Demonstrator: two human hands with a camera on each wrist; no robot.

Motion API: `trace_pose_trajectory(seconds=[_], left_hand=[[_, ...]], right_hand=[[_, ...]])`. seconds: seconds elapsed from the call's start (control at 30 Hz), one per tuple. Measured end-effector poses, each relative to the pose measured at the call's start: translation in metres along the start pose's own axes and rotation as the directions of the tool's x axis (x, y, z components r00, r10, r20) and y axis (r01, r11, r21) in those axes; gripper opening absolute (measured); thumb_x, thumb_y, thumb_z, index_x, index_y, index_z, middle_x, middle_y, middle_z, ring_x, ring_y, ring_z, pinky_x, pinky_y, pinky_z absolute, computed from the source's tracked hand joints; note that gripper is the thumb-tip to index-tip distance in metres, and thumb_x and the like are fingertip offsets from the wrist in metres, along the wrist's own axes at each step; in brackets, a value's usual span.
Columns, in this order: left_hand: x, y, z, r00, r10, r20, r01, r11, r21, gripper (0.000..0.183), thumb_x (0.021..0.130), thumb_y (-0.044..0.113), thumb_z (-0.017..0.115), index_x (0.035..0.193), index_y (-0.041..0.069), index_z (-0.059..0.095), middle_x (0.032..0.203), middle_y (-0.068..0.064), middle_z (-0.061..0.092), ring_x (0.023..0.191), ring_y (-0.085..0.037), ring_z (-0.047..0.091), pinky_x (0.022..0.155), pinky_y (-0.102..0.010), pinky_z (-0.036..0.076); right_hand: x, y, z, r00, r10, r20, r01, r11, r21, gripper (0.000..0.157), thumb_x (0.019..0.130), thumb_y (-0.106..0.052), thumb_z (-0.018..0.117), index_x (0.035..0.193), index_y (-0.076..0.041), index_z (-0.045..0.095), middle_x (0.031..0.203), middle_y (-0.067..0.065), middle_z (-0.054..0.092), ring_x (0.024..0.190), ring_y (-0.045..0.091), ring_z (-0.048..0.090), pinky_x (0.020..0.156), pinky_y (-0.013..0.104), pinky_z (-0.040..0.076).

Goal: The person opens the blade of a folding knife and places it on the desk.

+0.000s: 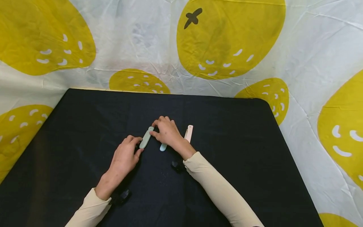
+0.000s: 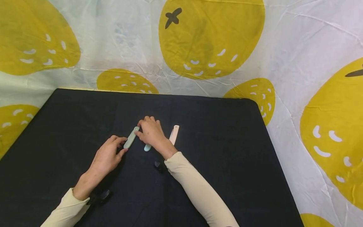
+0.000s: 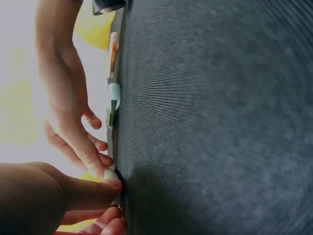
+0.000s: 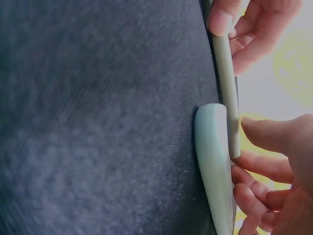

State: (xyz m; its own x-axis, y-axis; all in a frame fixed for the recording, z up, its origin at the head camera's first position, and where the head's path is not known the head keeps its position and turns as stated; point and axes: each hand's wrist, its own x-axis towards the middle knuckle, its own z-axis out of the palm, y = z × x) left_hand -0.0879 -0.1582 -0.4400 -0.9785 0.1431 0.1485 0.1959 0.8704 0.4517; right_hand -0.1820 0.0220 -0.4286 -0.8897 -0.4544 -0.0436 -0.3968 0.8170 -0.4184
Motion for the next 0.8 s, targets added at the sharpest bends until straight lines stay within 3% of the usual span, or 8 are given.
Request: trace_pose_trajectory(seconds=[0.17, 0.33, 0.6, 0.8], left_hand=[[0.000, -0.001, -0.003, 0.999, -0.040, 0.020, 0.042, 0.994, -0.098, 0.037, 0.093, 0.002, 0.074, 0.129, 0.002, 0.066, 0.108, -0.016, 0.067, 0.096, -0.032, 0.066, 0.080, -0.049, 0.055], [0.001, -0.004, -0.005, 0.999, -0.040, -0.002, 0.039, 0.981, -0.189, 0.039, 0.094, -0.001, 0.071, 0.132, 0.004, 0.064, 0.104, -0.015, 0.070, 0.094, -0.031, 0.068, 0.081, -0.048, 0.053], [0.007, -0.010, -0.012, 0.998, -0.049, -0.030, 0.038, 0.957, -0.288, 0.038, 0.096, 0.000, 0.069, 0.133, 0.006, 0.065, 0.109, -0.016, 0.068, 0.090, -0.027, 0.066, 0.072, -0.032, 0.048], [0.012, -0.014, -0.016, 0.996, -0.089, -0.028, 0.073, 0.929, -0.362, 0.036, 0.098, 0.003, 0.067, 0.134, 0.009, 0.066, 0.112, -0.016, 0.066, 0.097, -0.028, 0.067, 0.079, -0.030, 0.052]], right_hand=[[-0.001, 0.000, -0.004, 0.997, 0.074, -0.034, -0.066, 0.981, 0.185, 0.025, 0.103, -0.038, 0.066, 0.114, -0.016, 0.071, 0.107, 0.002, 0.068, 0.097, 0.021, 0.059, 0.090, 0.037, 0.048], [-0.002, 0.003, -0.009, 0.988, 0.129, -0.085, -0.082, 0.903, 0.422, 0.015, 0.100, -0.026, 0.071, 0.100, -0.012, 0.068, 0.087, 0.004, 0.067, 0.072, 0.014, 0.058, 0.065, 0.022, 0.045], [-0.004, 0.010, -0.014, 0.985, 0.139, -0.098, -0.050, 0.787, 0.615, 0.015, 0.097, -0.019, 0.074, 0.106, -0.008, 0.072, 0.100, 0.011, 0.076, 0.083, 0.017, 0.067, 0.071, 0.020, 0.049], [-0.006, 0.012, -0.015, 0.989, 0.115, -0.096, -0.024, 0.755, 0.655, 0.018, 0.096, -0.017, 0.073, 0.111, -0.006, 0.071, 0.100, 0.013, 0.078, 0.082, 0.015, 0.068, 0.073, 0.020, 0.049]])
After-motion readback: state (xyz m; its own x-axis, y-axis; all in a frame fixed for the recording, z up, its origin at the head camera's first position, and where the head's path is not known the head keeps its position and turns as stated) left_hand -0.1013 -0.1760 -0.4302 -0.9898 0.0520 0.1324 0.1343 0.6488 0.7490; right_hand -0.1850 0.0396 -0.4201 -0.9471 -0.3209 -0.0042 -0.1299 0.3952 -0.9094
